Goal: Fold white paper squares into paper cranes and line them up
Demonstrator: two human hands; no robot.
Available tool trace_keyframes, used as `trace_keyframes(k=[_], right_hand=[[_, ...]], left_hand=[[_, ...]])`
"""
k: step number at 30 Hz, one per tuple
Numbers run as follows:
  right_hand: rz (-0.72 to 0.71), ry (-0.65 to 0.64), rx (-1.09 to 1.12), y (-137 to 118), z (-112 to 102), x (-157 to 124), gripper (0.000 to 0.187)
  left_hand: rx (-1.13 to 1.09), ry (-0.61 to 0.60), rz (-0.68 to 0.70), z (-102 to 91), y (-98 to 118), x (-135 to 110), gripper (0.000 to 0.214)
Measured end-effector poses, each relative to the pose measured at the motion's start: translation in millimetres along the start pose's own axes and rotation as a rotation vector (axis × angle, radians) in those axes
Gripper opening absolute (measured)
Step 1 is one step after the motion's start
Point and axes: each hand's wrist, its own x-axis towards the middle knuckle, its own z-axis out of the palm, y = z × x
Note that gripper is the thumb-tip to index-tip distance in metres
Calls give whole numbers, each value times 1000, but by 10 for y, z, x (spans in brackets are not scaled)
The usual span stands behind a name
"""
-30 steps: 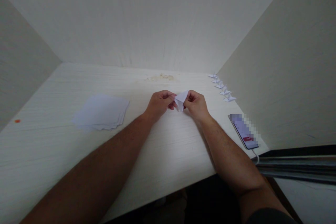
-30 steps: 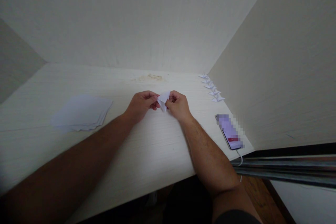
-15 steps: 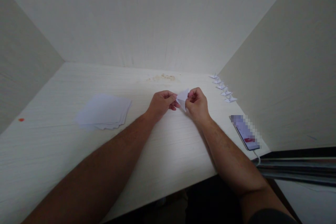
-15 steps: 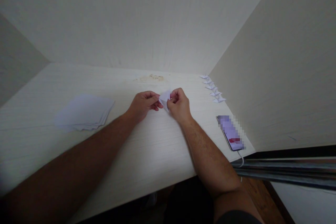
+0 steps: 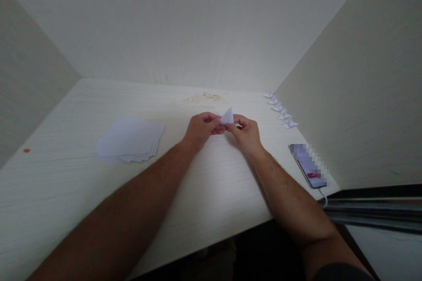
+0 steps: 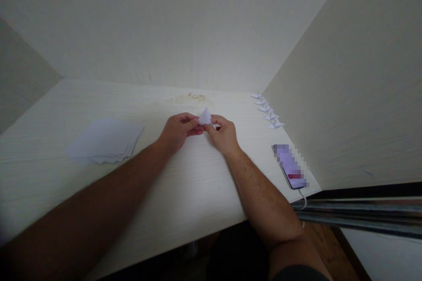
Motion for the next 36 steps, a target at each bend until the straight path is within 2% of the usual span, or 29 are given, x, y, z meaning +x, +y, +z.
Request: trace_keyframes(k=[5,16,22,30,36], right_hand=[[29,-37,8,21,0,7,15],[-78,-107,-3,77,5,16,11],[-111,-86,-98,56,-16,-2,24],[-228,-59,-210,66,-36,5,25],[-249,-91,-242,102,-74,38,21]], left_hand=[[9,-12,-3,-10,-6,2,28],[7,-49,4,-20,-18,4,31],[-71,-21,16,-43,-21,28,41],[-102,26,50,-29,-13,18,39],[-154,-91,-87,-46,12,12,39]])
